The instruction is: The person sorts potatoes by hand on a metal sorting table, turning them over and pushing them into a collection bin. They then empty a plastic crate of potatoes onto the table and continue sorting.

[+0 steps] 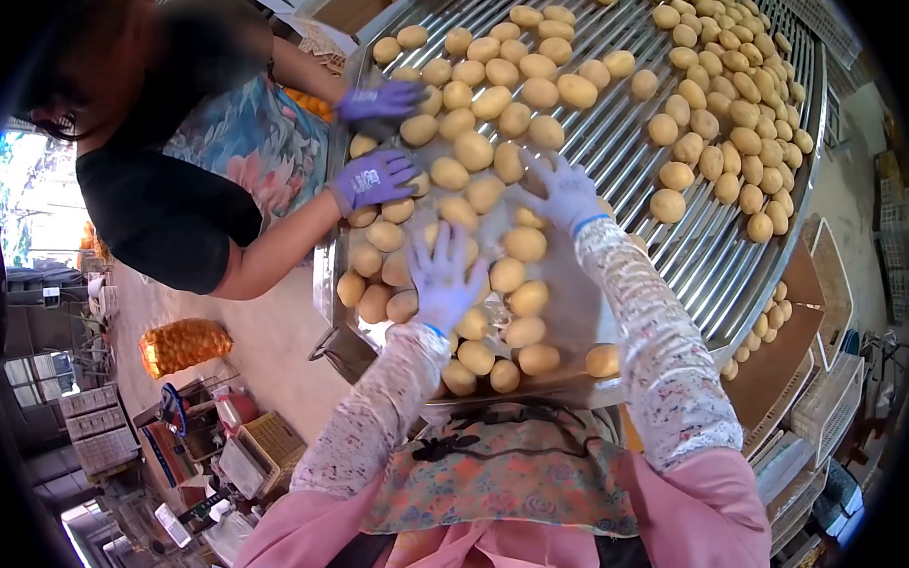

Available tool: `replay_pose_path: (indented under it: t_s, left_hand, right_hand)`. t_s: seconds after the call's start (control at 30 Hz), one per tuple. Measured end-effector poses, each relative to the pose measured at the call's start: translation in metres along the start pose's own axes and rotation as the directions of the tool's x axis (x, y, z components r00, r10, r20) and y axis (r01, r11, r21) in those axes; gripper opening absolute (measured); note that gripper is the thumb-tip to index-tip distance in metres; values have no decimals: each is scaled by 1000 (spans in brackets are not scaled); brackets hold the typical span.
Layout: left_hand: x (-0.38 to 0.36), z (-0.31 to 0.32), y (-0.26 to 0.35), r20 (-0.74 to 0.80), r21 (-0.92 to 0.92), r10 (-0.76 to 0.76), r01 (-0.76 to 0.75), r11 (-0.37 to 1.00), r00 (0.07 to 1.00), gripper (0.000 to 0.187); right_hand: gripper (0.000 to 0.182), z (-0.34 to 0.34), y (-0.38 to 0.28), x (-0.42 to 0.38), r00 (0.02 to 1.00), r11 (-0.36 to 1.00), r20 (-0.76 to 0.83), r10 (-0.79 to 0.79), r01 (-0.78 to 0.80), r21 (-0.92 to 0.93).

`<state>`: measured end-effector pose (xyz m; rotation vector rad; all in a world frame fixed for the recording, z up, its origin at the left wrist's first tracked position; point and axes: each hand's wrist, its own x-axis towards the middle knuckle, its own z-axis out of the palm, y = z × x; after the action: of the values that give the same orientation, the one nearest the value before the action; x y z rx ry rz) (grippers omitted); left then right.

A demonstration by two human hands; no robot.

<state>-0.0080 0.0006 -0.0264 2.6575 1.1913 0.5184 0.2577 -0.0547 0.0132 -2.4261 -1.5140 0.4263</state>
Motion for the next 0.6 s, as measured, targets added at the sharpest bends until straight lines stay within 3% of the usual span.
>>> replay_pose_path:
  t_s: [0.03, 0.07, 0.13, 0.17, 0.2, 0.27, 0.33, 0.37, 0.47, 0.5, 0.53, 0.6]
  left_hand:
    - [-10, -13, 13, 58, 17, 112, -114, 993, 992, 67]
    - [-21, -24, 23, 117, 26, 220, -224, 974, 968, 68]
    - [-50, -43, 28, 183, -27, 285, -285, 958, 941, 68]
    - [-65, -51, 26, 243, -73, 352, -345, 936, 904, 68]
    - [-81, -56, 21, 240, -76, 353, -345, 935, 904, 68]
    - [-114, -70, 3, 279, -250, 344, -278, 927, 896, 65]
    - [-145, -92, -16, 333, -222, 323, -259, 940, 886, 64]
    - [-155, -102, -26, 386, -193, 300, -241, 951, 872, 62]
    - [-164, -115, -55, 425, -89, 291, -280, 956, 857, 63]
    - [-161, -115, -58, 437, -97, 292, -278, 956, 850, 64]
    - [-160, -108, -60, 432, -98, 302, -289, 952, 849, 64]
    - [-151, -95, -55, 333, -5, 258, -272, 962, 907, 68]
  right_hand:
    - [76, -1, 2, -10, 999, 987, 21, -46, 42, 154]
    - [76, -4, -1, -22, 999, 989, 25, -46, 42, 144]
    - [69, -8, -12, -52, 966, 978, 156, -208, 209, 11]
    - [69, -3, -16, -69, 966, 978, 155, -205, 207, 3]
    - [64, 8, -19, -87, 964, 965, 80, -252, 257, -60]
    - [59, 21, -24, -118, 953, 946, 5, -304, 302, -121]
    - [53, 27, -25, -143, 993, 980, -73, -95, 107, 170]
    - [48, 8, -36, -152, 998, 914, 50, 28, -46, 404]
    - [44, 13, -28, -172, 994, 938, -60, 95, -69, 340]
    - [51, 6, -22, -179, 985, 985, -5, -173, 173, -4]
    - [51, 11, -15, -182, 986, 986, -15, -168, 168, -6]
    - [52, 21, -9, -174, 993, 963, -50, -105, 114, 245]
